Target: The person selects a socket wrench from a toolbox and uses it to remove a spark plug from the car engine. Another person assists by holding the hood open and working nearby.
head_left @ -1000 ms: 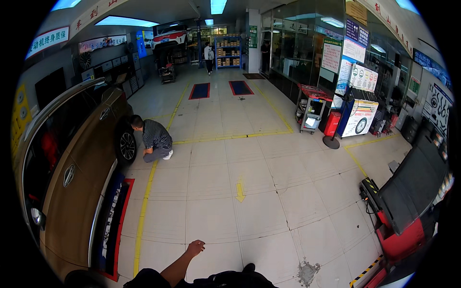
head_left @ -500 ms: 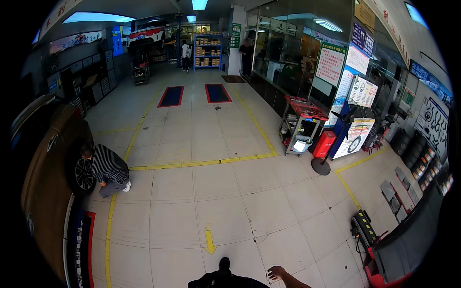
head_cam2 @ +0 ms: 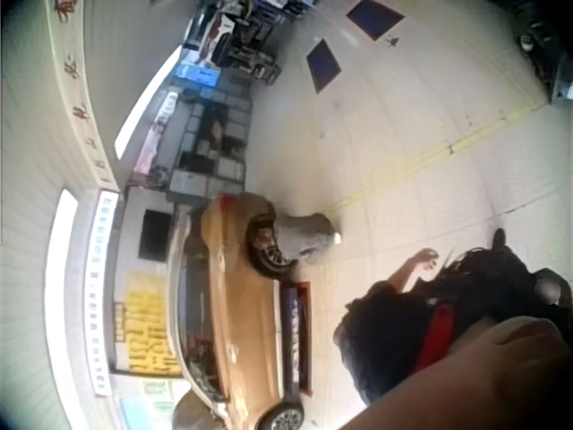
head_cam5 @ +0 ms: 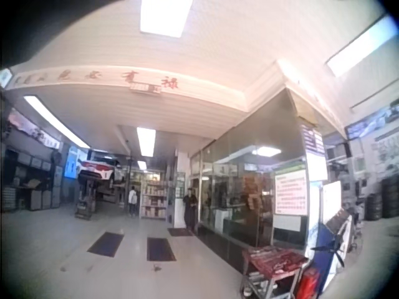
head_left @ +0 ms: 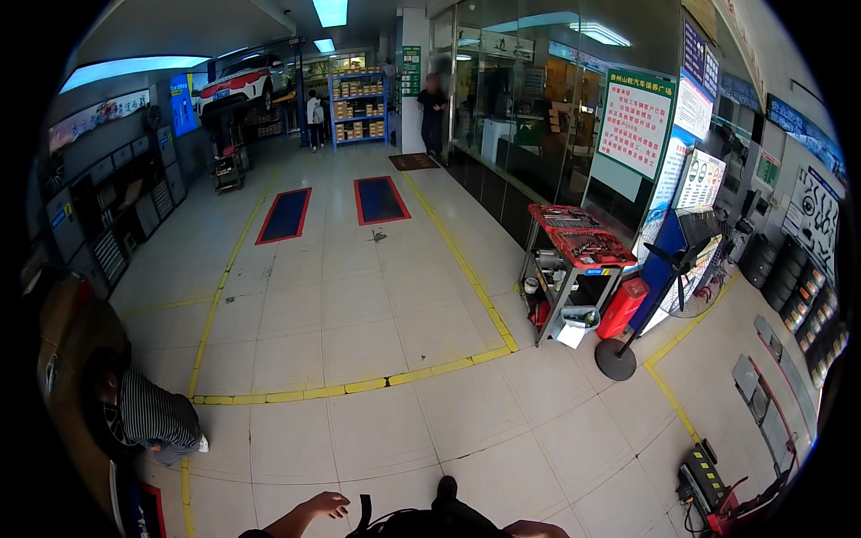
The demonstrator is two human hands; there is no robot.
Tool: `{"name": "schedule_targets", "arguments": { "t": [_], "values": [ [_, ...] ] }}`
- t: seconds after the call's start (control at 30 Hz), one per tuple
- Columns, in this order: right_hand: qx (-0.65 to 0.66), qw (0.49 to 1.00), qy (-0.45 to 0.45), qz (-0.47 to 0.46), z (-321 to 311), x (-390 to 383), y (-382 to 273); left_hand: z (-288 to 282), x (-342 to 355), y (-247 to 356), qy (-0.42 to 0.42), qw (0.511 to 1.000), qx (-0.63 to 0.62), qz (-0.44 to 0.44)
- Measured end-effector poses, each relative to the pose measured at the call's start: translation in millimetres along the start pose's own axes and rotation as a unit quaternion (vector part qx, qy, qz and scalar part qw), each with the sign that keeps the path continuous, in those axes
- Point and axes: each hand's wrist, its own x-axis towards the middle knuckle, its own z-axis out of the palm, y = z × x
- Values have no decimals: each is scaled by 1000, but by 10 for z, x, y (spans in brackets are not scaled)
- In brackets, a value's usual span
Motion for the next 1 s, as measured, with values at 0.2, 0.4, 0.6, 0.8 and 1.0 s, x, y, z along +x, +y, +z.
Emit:
{"name": "schedule_targets", "arguments": {
  "t": [0.2,0.4,0.6,0.8,1.0],
  "values": [
    [-58,998,-14,-12,-1328,112,-2384,-176,695,1001,-8,990,-42,-132],
    [-85,995,18,-47,-2522,674,-4741,-616,2083,2229,-23,981,-98,-167],
    [-69,991,73,-85,-3549,1031,-6665,-1779,4022,4292,-11,993,-69,-100],
    [-24,988,94,-122,-4569,1404,-8260,-3237,5931,7003,27,997,-36,67],
    [-33,981,111,-154,-5960,2042,-10251,-4070,7411,8961,15,992,-51,110]
  ]
}}
